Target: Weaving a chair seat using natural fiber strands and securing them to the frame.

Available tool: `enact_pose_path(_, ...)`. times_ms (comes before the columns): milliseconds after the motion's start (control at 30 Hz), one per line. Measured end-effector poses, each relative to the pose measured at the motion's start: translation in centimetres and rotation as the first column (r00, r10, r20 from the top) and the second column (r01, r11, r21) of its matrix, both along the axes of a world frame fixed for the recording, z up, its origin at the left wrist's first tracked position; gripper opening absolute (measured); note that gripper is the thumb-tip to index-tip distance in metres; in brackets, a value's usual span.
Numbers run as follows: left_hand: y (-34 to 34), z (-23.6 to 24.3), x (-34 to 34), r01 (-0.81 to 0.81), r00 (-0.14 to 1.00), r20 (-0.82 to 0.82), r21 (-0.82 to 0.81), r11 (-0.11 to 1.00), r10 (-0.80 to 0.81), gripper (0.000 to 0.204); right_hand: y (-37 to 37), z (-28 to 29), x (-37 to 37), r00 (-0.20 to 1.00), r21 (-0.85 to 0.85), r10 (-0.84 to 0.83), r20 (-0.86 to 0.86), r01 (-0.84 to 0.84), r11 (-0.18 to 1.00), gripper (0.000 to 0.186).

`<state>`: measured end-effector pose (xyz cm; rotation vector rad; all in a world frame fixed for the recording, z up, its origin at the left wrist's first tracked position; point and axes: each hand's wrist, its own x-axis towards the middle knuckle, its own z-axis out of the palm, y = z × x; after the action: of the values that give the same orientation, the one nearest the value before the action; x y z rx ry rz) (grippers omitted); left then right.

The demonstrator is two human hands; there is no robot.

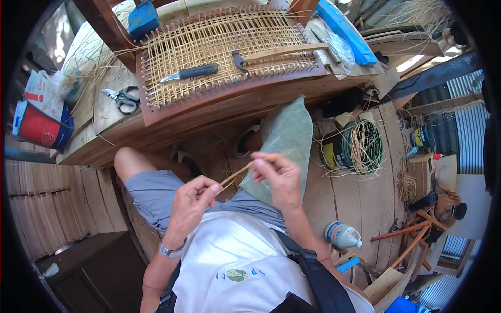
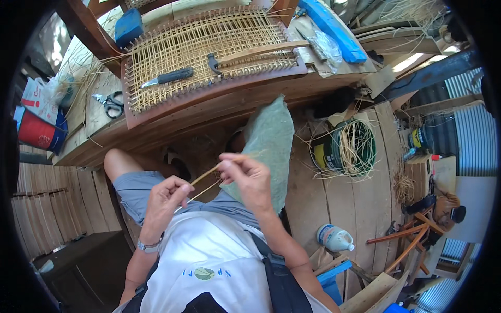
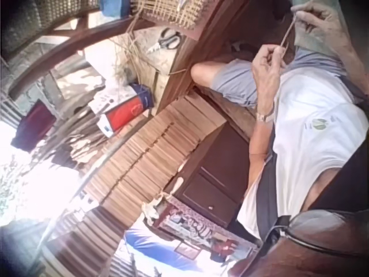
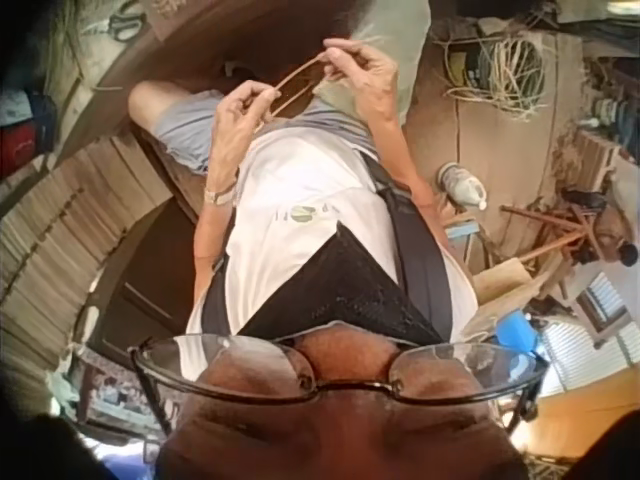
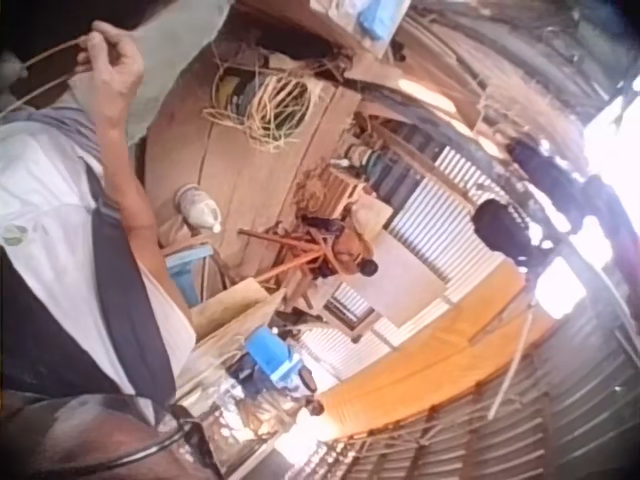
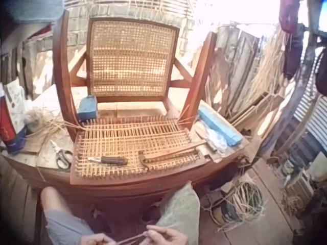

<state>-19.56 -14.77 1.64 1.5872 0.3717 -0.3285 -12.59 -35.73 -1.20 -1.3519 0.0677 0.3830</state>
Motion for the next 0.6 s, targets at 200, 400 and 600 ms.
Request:
enact_pose_path(200, 5.9, 0.2, -2.9, -0.548, 0.77, 0.218, -0.257, 0.796, 0.6, 0.018, 0.7, 2.8, 3.7, 0.939, -0.201, -0.184, 0.291, 0.248, 0.948, 0.031)
enact_pose_path(400, 10.6, 0.1, -6.9, -0.772, 0.528, 0.212, -0.284, 0.569, 0.822, 0.02, 14.6, 5.7, 5.0, 0.582, -0.497, 0.516, 0.628, -0.211, 0.842, 0.031)
enact_pose_path(600, 10.5, 2.1, -10.4, -0.778, 0.526, 0.179, -0.295, 0.555, 0.832, 0.022, 31.9, 2.2, 13.2, 0.278, -0.922, 0.88, 0.386, 0.081, 0.379, 0.019)
